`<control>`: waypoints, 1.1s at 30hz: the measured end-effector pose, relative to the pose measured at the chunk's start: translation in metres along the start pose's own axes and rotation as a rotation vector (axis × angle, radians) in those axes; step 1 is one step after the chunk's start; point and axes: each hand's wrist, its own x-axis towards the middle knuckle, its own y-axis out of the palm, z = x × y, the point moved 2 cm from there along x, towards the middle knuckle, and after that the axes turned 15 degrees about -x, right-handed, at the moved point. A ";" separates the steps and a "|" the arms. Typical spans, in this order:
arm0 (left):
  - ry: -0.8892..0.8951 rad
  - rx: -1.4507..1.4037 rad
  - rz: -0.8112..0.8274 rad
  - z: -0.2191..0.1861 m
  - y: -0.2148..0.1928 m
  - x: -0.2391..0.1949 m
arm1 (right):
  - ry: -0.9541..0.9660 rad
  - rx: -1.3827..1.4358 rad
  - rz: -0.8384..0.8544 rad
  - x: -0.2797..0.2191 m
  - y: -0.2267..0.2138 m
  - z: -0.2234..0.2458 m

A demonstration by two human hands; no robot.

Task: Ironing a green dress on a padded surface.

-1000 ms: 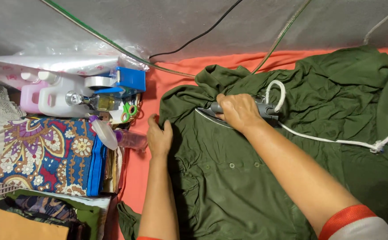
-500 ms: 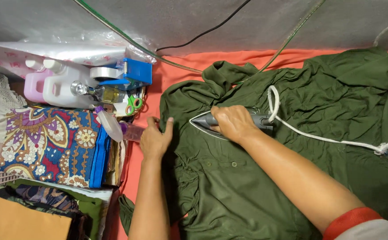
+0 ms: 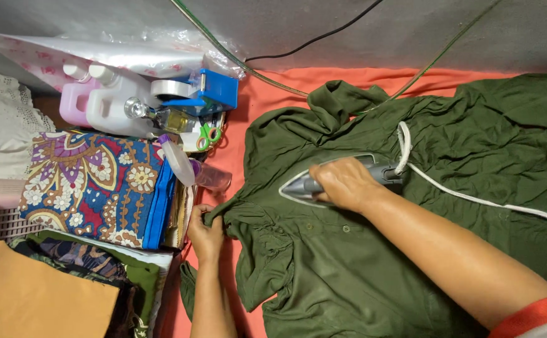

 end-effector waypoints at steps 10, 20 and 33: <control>0.171 -0.303 -0.378 -0.009 0.043 -0.010 | -0.013 -0.017 -0.044 0.034 0.003 0.000; 0.142 0.391 -0.029 -0.099 0.051 -0.120 | 0.044 -0.052 -0.073 -0.005 0.010 -0.011; 0.160 0.592 0.024 -0.095 0.034 -0.110 | -0.219 -0.178 0.113 -0.023 -0.011 -0.008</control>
